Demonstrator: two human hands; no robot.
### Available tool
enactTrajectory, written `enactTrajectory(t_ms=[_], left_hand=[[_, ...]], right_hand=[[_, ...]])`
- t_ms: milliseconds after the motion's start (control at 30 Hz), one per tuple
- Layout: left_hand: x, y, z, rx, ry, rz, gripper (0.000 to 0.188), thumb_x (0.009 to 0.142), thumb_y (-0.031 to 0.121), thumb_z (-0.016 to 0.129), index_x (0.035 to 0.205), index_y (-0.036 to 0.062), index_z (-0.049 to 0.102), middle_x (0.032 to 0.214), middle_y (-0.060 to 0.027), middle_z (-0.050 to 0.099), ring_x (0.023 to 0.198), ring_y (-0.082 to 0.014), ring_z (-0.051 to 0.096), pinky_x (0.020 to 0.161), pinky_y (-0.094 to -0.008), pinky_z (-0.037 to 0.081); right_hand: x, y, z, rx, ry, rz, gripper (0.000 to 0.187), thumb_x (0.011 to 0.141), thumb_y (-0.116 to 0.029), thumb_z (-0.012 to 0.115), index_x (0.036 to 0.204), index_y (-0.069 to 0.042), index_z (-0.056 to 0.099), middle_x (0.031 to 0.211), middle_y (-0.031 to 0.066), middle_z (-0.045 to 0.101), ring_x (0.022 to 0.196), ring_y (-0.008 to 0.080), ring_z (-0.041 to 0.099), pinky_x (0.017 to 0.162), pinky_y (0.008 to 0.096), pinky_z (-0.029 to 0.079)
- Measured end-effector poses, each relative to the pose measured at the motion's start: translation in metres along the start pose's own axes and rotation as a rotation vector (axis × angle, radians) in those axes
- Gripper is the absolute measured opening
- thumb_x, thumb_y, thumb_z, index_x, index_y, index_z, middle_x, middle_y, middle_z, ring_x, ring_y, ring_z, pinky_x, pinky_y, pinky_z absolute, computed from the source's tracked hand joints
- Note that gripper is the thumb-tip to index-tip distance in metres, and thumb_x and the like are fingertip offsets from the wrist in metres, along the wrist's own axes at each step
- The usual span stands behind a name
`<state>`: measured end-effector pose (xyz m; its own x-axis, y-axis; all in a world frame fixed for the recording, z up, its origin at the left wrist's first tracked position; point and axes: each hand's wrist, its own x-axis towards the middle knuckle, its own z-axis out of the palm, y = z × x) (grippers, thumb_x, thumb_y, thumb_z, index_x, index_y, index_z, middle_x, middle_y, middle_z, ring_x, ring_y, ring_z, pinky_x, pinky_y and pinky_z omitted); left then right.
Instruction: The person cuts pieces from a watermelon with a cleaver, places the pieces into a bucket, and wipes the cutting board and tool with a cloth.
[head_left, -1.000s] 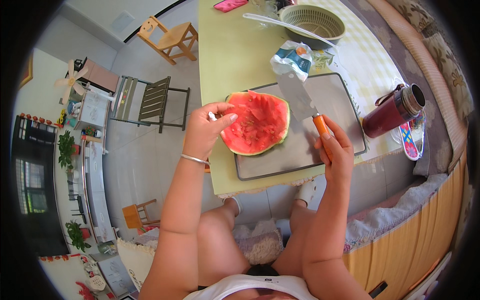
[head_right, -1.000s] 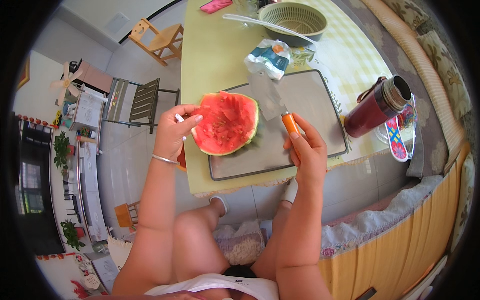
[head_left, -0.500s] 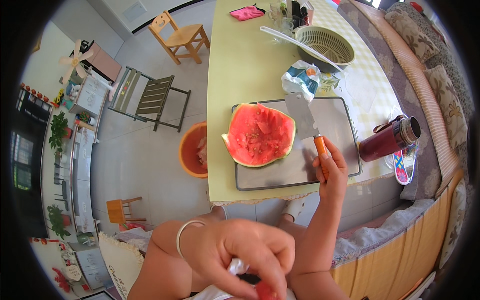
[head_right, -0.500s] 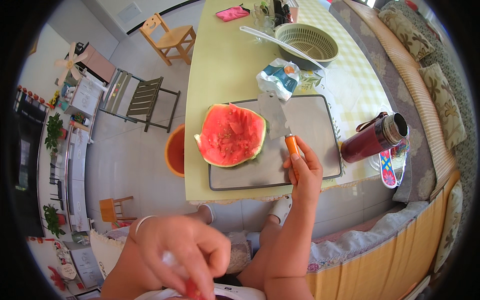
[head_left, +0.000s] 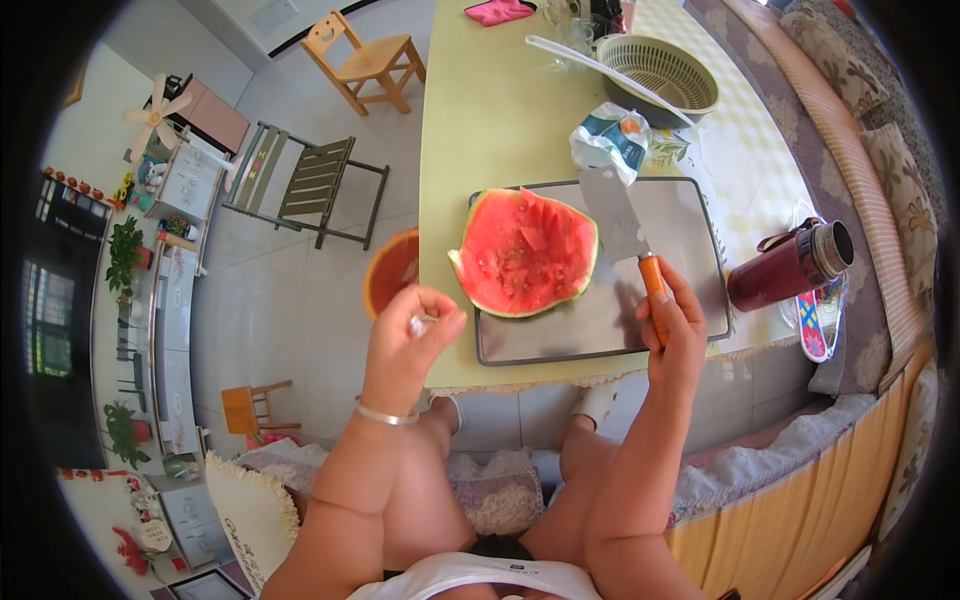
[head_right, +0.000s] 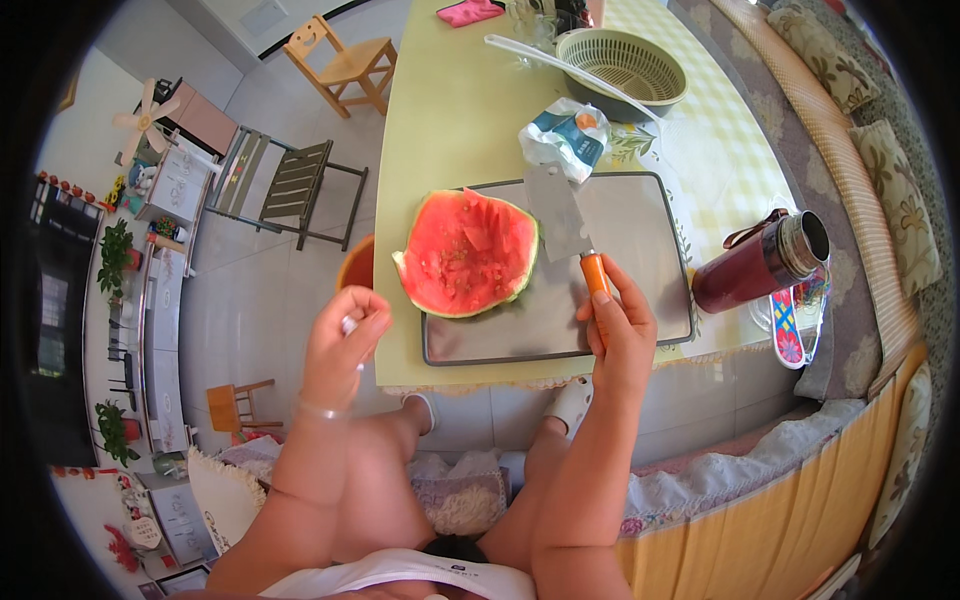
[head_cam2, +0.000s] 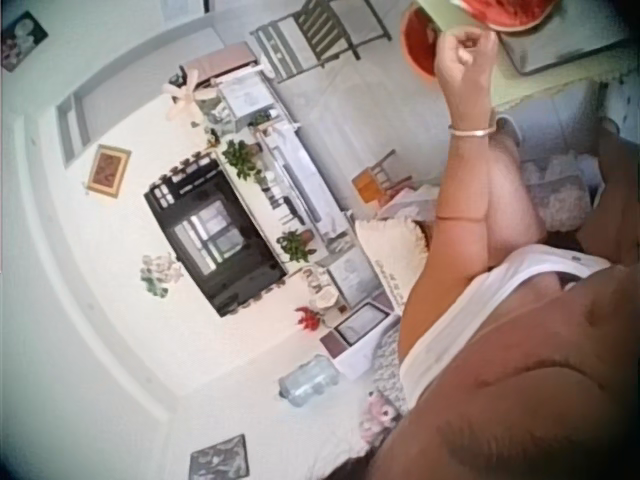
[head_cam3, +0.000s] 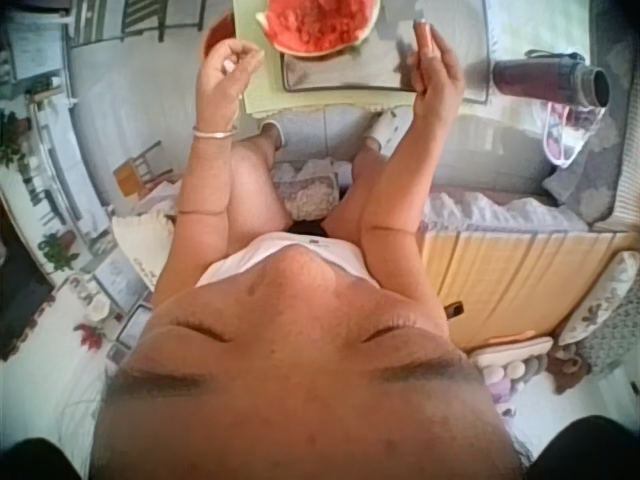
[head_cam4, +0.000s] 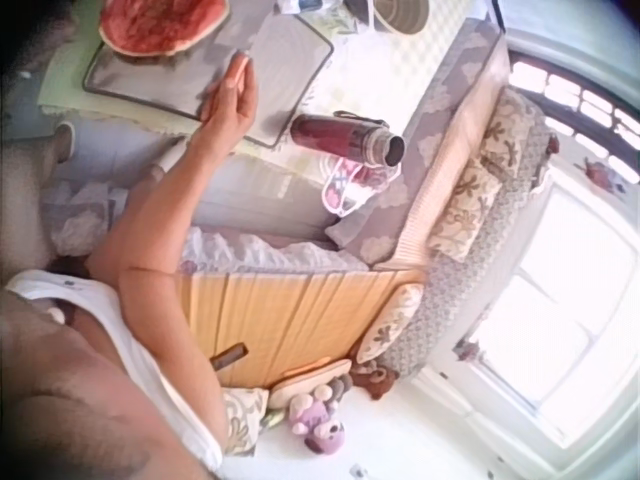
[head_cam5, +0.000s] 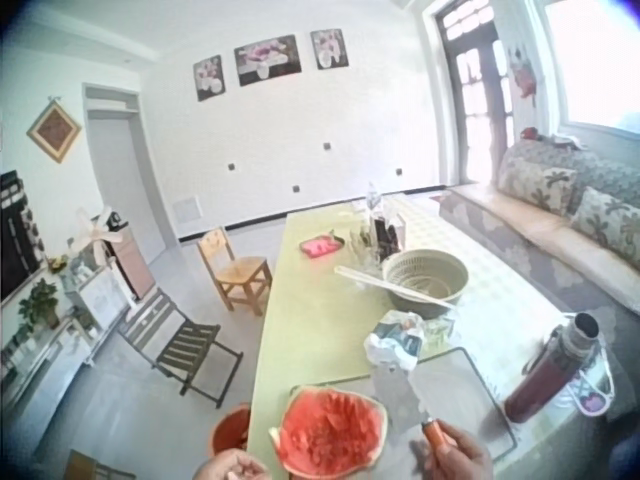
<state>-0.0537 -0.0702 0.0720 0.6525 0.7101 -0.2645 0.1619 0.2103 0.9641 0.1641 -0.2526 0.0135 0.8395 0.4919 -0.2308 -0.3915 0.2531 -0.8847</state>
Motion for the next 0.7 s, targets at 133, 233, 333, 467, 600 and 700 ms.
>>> enactTrajectory(t_ms=[133, 233, 333, 467, 600, 700], left_hand=[[0.034, -0.026, 0.002, 0.1, 0.043, -0.059, 0.03, 0.087, 0.027, 0.073, 0.096, 0.0006, 0.061, 0.074, 0.0016, 0.056, 0.068, -0.0026, 0.05, 0.06, -0.0194, 0.039], [0.054, -0.036, 0.006, 0.049, 0.026, -0.159, 0.024, 0.088, 0.023, 0.07, 0.093, 0.0018, 0.059, 0.068, 0.004, 0.051, 0.05, -0.0022, 0.037, 0.045, -0.0215, 0.027], [0.068, -0.045, 0.003, -0.074, 0.008, -0.232, 0.019, 0.088, 0.017, 0.066, 0.098, 0.0018, 0.06, 0.071, 0.0036, 0.052, 0.046, -0.0026, 0.033, 0.042, -0.0214, 0.023], [0.075, -0.049, -0.003, -0.189, 0.017, -0.306, 0.011, 0.086, 0.011, 0.064, 0.093, 0.0041, 0.059, 0.074, 0.0035, 0.052, 0.045, -0.0028, 0.032, 0.042, -0.0214, 0.024], [0.076, -0.049, -0.011, -0.23, 0.013, -0.322, 0.009, 0.086, 0.01, 0.064, 0.091, 0.0055, 0.058, 0.077, 0.0035, 0.052, 0.045, -0.0026, 0.033, 0.042, -0.0209, 0.025], [0.077, -0.046, -0.015, -0.219, 0.014, -0.33, 0.009, 0.085, 0.01, 0.063, 0.091, 0.0061, 0.058, 0.078, 0.0034, 0.052, 0.045, -0.0026, 0.032, 0.042, -0.0202, 0.025]], right_hand=[[0.001, 0.002, 0.004, 0.006, -0.002, -0.008, 0.041, 0.091, -0.005, 0.056, 0.131, -0.003, 0.057, 0.074, 0.0061, 0.062, 0.046, 0.0021, 0.033, 0.042, 0.0169, 0.024], [0.001, 0.003, 0.004, 0.011, 0.008, -0.012, 0.041, 0.09, -0.005, 0.056, 0.131, -0.003, 0.057, 0.074, 0.0064, 0.062, 0.046, 0.0021, 0.033, 0.042, 0.0169, 0.024], [0.002, 0.003, 0.003, 0.003, 0.019, -0.008, 0.041, 0.09, -0.005, 0.056, 0.131, -0.003, 0.057, 0.074, 0.0066, 0.062, 0.046, 0.002, 0.033, 0.042, 0.0168, 0.024], [0.002, 0.003, 0.002, 0.002, 0.005, -0.001, 0.041, 0.09, -0.005, 0.057, 0.132, -0.002, 0.057, 0.074, 0.0071, 0.062, 0.046, 0.0019, 0.033, 0.041, 0.0167, 0.024], [0.003, 0.005, 0.001, 0.014, -0.009, -0.007, 0.042, 0.09, -0.005, 0.057, 0.132, -0.002, 0.056, 0.074, 0.0072, 0.062, 0.046, 0.002, 0.032, 0.041, 0.0167, 0.024], [0.003, 0.006, 0.002, 0.01, -0.008, -0.006, 0.041, 0.09, -0.005, 0.057, 0.132, -0.002, 0.057, 0.074, 0.0072, 0.062, 0.045, 0.0021, 0.032, 0.041, 0.0168, 0.024]])
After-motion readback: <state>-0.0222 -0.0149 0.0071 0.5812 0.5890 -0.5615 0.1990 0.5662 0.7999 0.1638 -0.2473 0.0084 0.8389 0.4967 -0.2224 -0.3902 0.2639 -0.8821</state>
